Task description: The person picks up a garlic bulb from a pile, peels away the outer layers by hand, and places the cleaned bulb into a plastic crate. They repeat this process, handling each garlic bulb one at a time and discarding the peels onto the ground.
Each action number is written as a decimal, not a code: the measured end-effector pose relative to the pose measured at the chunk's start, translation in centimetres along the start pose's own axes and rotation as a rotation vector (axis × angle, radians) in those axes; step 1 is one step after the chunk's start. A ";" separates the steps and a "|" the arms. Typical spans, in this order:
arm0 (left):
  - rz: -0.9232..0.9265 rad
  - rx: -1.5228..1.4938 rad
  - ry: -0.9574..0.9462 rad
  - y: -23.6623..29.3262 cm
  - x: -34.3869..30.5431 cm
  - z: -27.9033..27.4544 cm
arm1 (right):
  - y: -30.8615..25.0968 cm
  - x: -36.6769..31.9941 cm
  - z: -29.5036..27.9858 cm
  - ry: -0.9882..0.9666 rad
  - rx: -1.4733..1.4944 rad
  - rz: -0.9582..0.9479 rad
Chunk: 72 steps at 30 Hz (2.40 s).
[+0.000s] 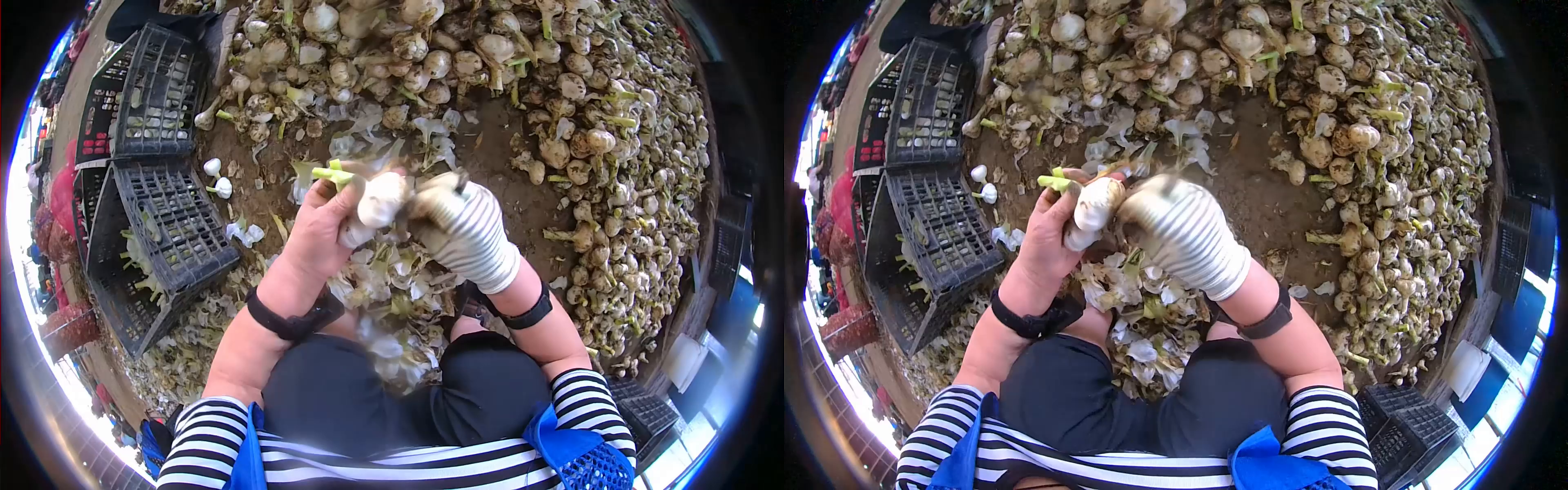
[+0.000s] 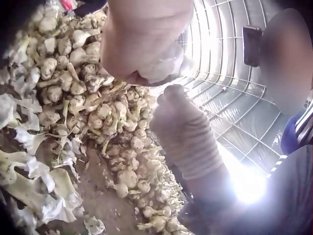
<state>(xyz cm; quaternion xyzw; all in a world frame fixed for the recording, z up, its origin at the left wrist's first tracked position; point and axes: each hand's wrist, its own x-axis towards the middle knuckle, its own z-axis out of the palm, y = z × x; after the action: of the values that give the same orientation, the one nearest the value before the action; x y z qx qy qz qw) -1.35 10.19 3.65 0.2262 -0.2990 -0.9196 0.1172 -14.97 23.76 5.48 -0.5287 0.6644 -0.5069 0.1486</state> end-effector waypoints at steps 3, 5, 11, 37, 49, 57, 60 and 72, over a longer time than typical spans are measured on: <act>0.085 0.028 -0.026 0.0 -0.1 0.3 | 0.2 -0.6 0.8 0.189 0.485 0.518; 0.221 0.327 0.023 -0.3 0.0 0.1 | -0.9 0.2 -0.3 0.043 0.657 0.665; 0.512 0.698 -0.065 -0.6 0.4 0.8 | 0.6 0.9 0.4 0.100 0.464 0.697; -0.525 0.444 -0.124 3.8 -2.3 0.4 | 4.9 1.1 -0.3 -0.267 0.638 0.912; 0.383 2.573 1.194 25.6 -15.0 -11.5 | 12.7 0.0 8.2 -0.561 -0.698 0.627; 0.118 1.884 0.388 0.2 5.7 -15.6 | 5.2 -13.5 10.6 -1.675 0.007 0.354; -0.069 1.843 0.166 -6.6 8.0 -16.2 | 6.7 -15.7 10.6 -1.390 0.237 0.348; -0.622 1.274 -0.278 -7.5 1.3 -5.8 | 20.1 -6.2 -6.8 -0.551 -1.319 0.720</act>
<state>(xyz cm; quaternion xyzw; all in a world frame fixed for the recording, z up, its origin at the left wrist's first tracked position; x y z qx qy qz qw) -0.26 12.80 -5.45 0.2063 -0.7110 -0.5777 -0.3439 -28.59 31.10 -10.27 -0.3669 0.8965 0.2183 0.1187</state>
